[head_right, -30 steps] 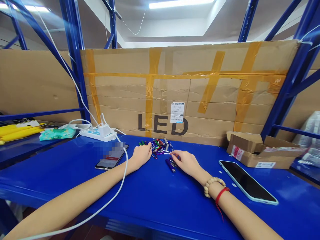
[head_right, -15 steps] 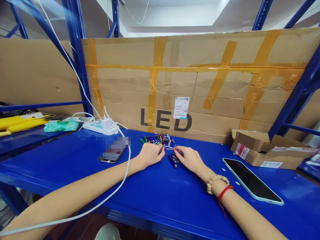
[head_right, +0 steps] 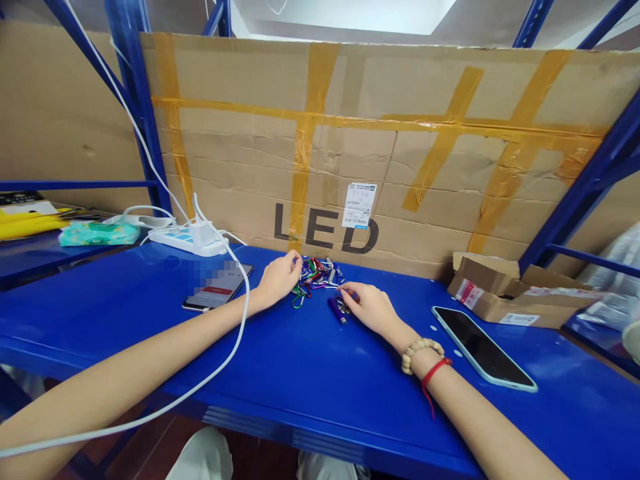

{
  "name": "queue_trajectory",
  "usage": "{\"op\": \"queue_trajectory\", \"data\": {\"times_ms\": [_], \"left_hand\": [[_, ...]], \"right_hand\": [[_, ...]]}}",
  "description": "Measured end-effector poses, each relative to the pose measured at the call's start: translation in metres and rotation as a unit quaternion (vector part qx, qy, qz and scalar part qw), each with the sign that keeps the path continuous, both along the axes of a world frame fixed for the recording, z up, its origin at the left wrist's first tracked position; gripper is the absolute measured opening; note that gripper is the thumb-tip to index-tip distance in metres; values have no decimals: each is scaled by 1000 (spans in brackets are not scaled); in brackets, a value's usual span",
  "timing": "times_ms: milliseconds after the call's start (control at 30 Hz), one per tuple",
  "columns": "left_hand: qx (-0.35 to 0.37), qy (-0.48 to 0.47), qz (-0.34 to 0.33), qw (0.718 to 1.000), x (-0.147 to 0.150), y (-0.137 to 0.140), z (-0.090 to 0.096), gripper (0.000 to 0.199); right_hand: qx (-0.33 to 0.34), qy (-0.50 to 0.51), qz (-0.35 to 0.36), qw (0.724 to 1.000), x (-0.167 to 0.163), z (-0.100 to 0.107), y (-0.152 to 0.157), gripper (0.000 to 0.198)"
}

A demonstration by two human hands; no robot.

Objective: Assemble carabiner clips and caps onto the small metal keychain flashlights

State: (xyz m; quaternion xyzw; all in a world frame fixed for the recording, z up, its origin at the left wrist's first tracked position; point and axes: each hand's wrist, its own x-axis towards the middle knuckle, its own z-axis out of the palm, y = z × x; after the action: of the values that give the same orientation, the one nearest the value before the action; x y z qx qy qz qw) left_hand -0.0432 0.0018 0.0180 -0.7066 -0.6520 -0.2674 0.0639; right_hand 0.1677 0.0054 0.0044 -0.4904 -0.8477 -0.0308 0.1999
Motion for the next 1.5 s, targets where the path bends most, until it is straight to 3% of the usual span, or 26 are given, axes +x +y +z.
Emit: {"op": "queue_trajectory", "data": {"times_ms": [133,400,800,933,1100,1333,1500], "left_hand": [[-29,124,-59,990,-9,9,-7,26],[-26,181,-107,977,-3,9,-11,29],[-31,133,-64,989,1,1,-11,29],[-18,24,-65,997,7,-7,-9,25],[-18,-80,-99,992,17,-11,-10,23],[-37,33,-128,991,21,-13,-10,21],[-49,96,-216,970,19,-10,-9,27]], "right_hand": [[-8,5,-2,1000,2,-2,2,28],[4,4,0,1000,1,-2,2,28],[23,18,-2,1000,-3,0,-4,26],[51,33,31,998,-10,6,-16,31],[38,19,100,994,-24,10,-31,39],[38,25,139,989,-32,10,-39,29],[39,18,159,986,-28,5,-35,18]]}}
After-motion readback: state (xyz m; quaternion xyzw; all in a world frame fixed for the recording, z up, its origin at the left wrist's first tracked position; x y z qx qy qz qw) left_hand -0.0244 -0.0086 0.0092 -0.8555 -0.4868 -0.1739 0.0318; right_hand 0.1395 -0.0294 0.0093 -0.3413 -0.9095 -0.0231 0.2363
